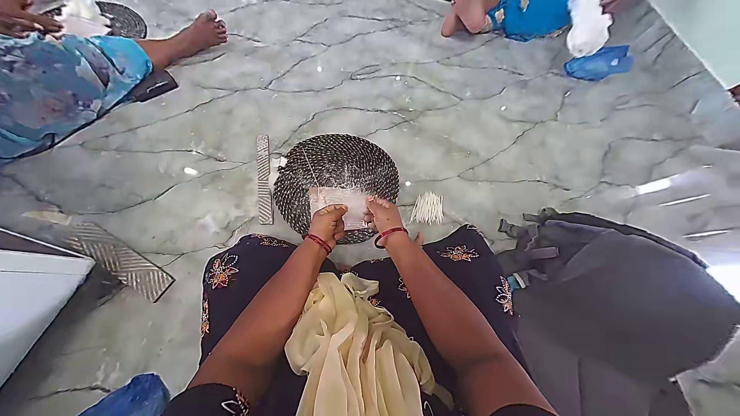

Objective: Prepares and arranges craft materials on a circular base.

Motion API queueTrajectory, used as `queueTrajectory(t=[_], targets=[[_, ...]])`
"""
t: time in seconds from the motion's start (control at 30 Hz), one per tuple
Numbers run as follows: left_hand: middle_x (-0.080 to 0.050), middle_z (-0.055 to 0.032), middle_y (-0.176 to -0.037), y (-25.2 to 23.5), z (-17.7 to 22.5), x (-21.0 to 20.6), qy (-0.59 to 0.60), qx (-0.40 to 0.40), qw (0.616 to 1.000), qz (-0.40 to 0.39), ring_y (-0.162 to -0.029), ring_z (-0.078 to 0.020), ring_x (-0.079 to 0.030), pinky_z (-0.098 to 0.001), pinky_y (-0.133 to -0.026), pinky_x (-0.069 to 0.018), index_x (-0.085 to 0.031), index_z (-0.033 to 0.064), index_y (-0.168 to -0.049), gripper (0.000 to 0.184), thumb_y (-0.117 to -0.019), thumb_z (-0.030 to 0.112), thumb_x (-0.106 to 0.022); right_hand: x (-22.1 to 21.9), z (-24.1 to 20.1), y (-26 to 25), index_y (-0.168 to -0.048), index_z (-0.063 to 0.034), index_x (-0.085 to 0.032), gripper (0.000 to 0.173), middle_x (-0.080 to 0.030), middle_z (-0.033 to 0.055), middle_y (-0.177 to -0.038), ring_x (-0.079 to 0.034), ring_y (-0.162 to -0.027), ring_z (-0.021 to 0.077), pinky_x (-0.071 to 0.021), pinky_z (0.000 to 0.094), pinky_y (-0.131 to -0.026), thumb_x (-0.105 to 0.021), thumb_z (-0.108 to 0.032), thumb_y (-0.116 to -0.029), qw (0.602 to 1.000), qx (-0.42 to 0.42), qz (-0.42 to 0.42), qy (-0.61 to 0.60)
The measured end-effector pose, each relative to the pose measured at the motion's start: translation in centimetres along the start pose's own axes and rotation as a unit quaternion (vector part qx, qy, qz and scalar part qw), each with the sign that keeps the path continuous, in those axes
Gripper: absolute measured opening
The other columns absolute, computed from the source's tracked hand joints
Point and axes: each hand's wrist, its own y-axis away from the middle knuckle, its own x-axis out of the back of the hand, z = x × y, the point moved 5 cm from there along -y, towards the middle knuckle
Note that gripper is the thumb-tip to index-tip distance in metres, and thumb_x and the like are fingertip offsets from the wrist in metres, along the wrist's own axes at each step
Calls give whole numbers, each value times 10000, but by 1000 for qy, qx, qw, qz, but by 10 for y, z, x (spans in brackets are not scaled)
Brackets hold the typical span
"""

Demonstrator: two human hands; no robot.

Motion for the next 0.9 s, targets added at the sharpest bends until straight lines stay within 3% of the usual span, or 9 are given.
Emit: queueTrajectory(t=[0.1,0.2,0.27,0.4,0.5,0.63,0.7,0.83,0.9], targets=[[-331,70,-491,0,0,1,-1,-5,1000,-3,-366,-31,-295,-175,-369,-287,-566,88,-867,201,-1066,92,-541,-3,0,2,-1157,2,-653,340,-624,68,-917,-550,-763,131,-458,321,-703,-534,-308,-1087,1000,8,-17,3],[-341,73,-502,-3,-1,2,-6,-15,1000,-7,-376,-31,-291,-177,-376,-279,-559,100,-849,204,-1052,82,-565,-3,3,-5,-1096,19,-673,210,-631,59,-867,-516,-686,95,-448,287,-659,-673,-172,-1009,998,40,-22,37],[-354,70,-505,-3,0,4,-7,-18,1000,-2,-375,-31,-295,-177,-375,-281,-557,95,-860,184,-1041,70,-581,0,5,-8,-1138,23,-673,205,-631,50,-850,-507,-645,77,-437,259,-617,-630,-148,-1033,999,34,-10,39],[-373,62,-516,-5,0,4,1,-22,1000,-5,-372,-27,-295,-173,-369,-290,-578,78,-897,138,-1032,50,-588,3,3,-7,-1182,10,-648,284,-637,74,-897,-537,-688,108,-452,286,-637,-536,-233,-1089,1000,9,4,24],[-384,64,-536,-5,-2,6,-12,-22,1000,-5,-396,-31,-305,-178,-392,-291,-587,77,-918,118,-1035,60,-579,-2,2,-2,-1286,2,-596,397,-642,133,-1076,-568,-842,165,-472,348,-743,-584,-325,-1062,999,-2,-42,20],[-389,65,-543,-5,-2,6,-14,-20,1000,1,-398,-30,-301,-179,-391,-287,-583,88,-905,127,-1030,62,-589,-2,5,-6,-1158,8,-641,211,-617,67,-906,-521,-688,95,-441,266,-618,-664,-135,-1005,999,16,-27,14],[-376,66,-534,-6,-2,6,-7,-17,1000,3,-394,-33,-298,-180,-391,-282,-579,87,-904,131,-1032,62,-585,0,5,-5,-1160,-13,-625,190,-596,52,-874,-516,-662,92,-432,252,-590,-624,-152,-1030,1000,-5,-11,6],[-395,60,-545,-6,-1,5,-4,-15,1000,-3,-398,-31,-305,-179,-389,-282,-571,85,-902,134,-1031,54,-584,-3,2,0,-1326,-15,-562,394,-631,121,-1057,-564,-847,177,-473,363,-755,-625,-276,-1037,999,-19,-50,1],[-399,61,-543,-6,-2,5,-10,-17,1000,-8,-395,-29,-307,-176,-386,-285,-574,85,-901,133,-1028,49,-587,-8,6,-3,-1219,-7,-616,315,-637,77,-952,-547,-761,128,-466,312,-688,-688,-217,-995,998,7,-60,12]])
